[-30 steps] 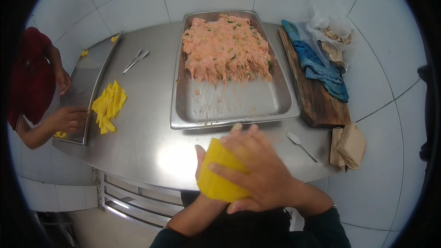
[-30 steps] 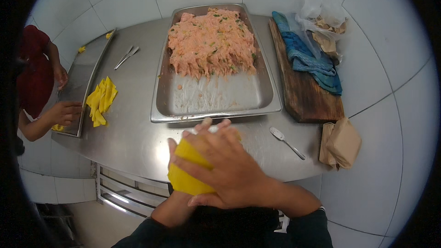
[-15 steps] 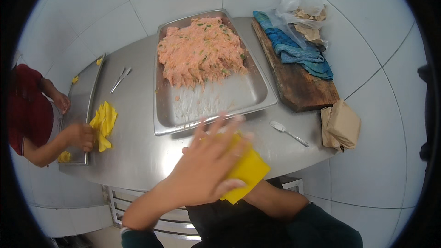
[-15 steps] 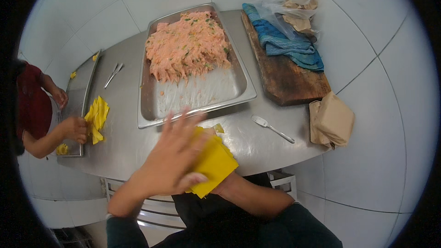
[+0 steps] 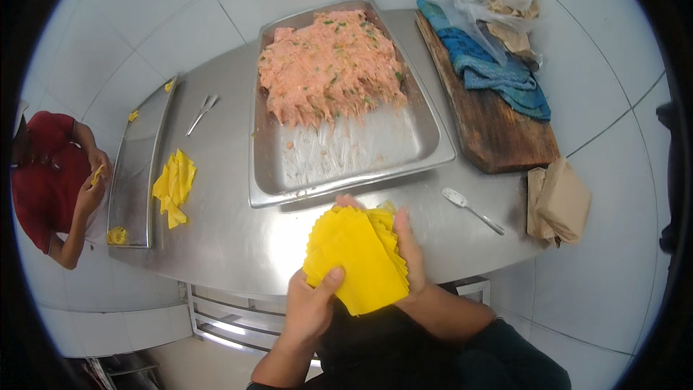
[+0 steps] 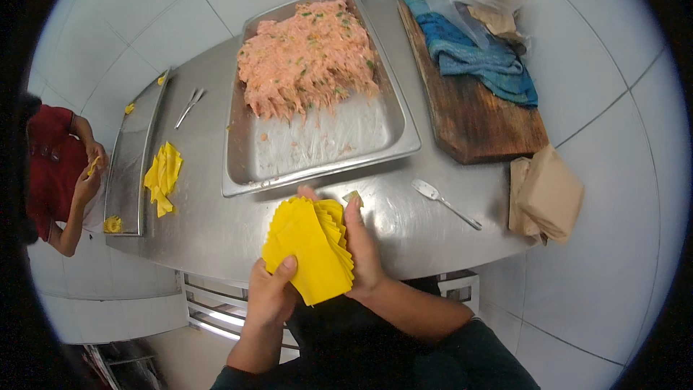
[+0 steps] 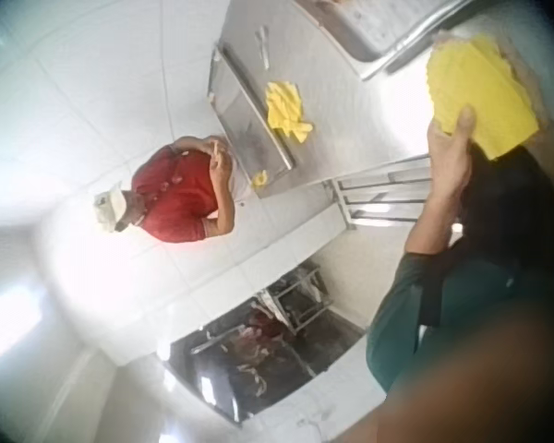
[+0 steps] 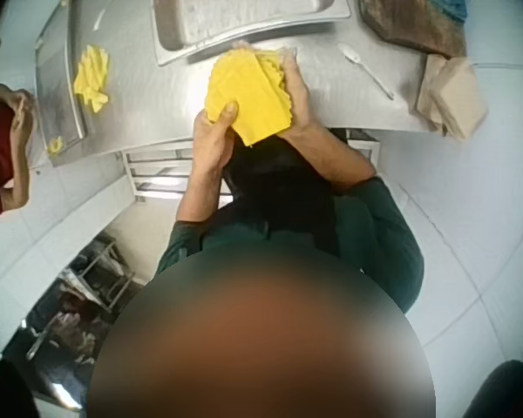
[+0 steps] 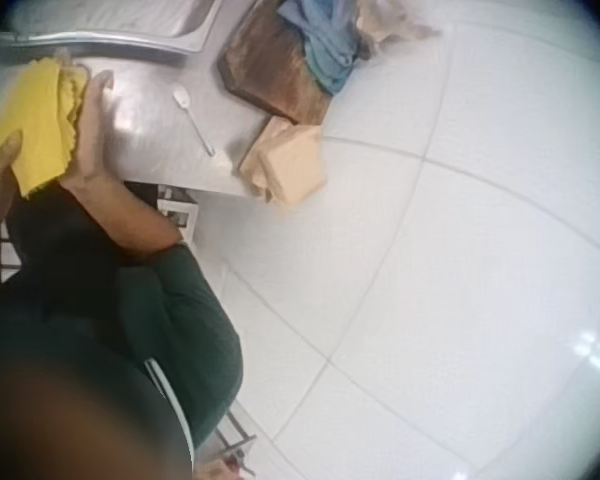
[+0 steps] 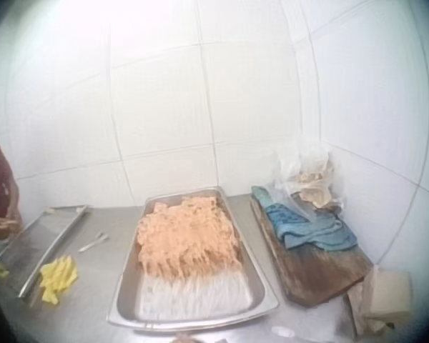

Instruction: The person scoops a pink filling from a metal tray with a spoon and places it onto yellow square wrappers. They fold each wrapper into a triangle and then into a final shape, stacking the finished pieces on the counter. A second person in red is visible in the background performing similar actions.

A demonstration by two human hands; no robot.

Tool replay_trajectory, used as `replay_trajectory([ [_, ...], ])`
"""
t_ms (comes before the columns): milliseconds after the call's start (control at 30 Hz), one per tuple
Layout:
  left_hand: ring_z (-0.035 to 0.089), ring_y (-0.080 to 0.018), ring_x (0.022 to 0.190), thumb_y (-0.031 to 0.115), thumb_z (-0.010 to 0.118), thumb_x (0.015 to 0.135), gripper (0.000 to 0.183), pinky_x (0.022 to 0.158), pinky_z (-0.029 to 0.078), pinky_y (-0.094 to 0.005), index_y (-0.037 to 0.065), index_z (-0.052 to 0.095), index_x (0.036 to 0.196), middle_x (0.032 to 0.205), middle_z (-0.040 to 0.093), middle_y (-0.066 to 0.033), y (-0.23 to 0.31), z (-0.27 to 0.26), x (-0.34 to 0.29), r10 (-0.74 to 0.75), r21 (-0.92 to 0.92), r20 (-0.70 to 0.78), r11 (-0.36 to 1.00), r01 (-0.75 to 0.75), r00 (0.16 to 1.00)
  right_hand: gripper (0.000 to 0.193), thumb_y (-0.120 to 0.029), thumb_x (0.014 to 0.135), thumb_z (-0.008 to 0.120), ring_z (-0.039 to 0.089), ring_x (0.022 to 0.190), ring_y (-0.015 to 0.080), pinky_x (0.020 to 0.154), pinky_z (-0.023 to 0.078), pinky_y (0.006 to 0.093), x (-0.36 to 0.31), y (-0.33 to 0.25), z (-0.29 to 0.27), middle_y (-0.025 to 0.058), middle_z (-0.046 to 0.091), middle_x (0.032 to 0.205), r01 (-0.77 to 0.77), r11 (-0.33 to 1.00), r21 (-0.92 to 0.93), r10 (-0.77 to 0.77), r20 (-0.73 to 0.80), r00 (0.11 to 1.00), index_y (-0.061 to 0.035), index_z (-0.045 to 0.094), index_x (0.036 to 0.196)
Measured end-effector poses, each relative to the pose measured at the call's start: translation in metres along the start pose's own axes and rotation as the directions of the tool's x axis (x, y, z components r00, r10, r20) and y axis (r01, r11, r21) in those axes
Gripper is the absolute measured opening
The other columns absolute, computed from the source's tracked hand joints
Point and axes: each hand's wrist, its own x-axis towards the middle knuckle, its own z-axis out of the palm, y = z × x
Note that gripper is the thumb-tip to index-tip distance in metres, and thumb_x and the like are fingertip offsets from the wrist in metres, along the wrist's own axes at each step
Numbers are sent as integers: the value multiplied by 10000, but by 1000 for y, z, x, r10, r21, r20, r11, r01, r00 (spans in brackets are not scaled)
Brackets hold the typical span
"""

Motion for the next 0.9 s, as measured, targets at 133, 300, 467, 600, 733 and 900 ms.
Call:
replay_trajectory([
  [133,669,-262,1107,256,744,949,460,951,537,-362,-55,608,1260,1239,669,-184,19,-6,7,98,338,-79,939,-65,992,682,-460,1099,284,269,1530,299,1267,177,427,-7,-22,4,180,254,1661,283,838,-467,-323,-6,946,-16,201,1611],
  [300,647,-349,1071,161,788,869,408,947,516,-395,-14,634,1204,1170,651,-235,35,-9,11,596,966,159,70,-248,787,355,-112,934,675,566,1270,273,1080,404,371,-62,-87,4,215,622,1327,164,-109,-981,-537,196,821,36,658,1257],
  [467,628,-328,1017,154,841,802,375,883,506,-415,42,665,1114,1095,656,-137,33,12,-1,352,847,489,26,-530,798,307,-136,859,757,636,987,304,890,490,389,-88,-111,-10,154,679,1066,-244,-600,-762,-633,266,727,11,700,1123],
  [600,644,-298,949,181,855,780,350,826,520,-398,60,697,1068,1053,671,-107,18,29,6,298,825,561,-114,-554,773,248,-141,846,755,605,901,342,814,485,427,-80,-114,-26,149,646,967,-304,-716,-628,-579,292,762,1,694,1040],
  [733,669,-283,922,146,843,784,261,798,542,-379,68,724,1003,1023,690,-98,19,33,7,366,839,532,-104,-534,764,152,-123,866,723,597,873,343,799,476,446,-74,-116,-36,143,631,909,-303,-708,-638,-591,298,750,-9,672,953],
  [900,720,-278,823,89,814,820,122,739,572,-333,38,741,903,933,729,-133,25,33,4,379,888,420,13,-459,824,82,-88,907,680,609,804,351,735,490,408,-73,-116,-33,148,628,868,-238,-630,-739,-627,302,718,-12,659,932],
])
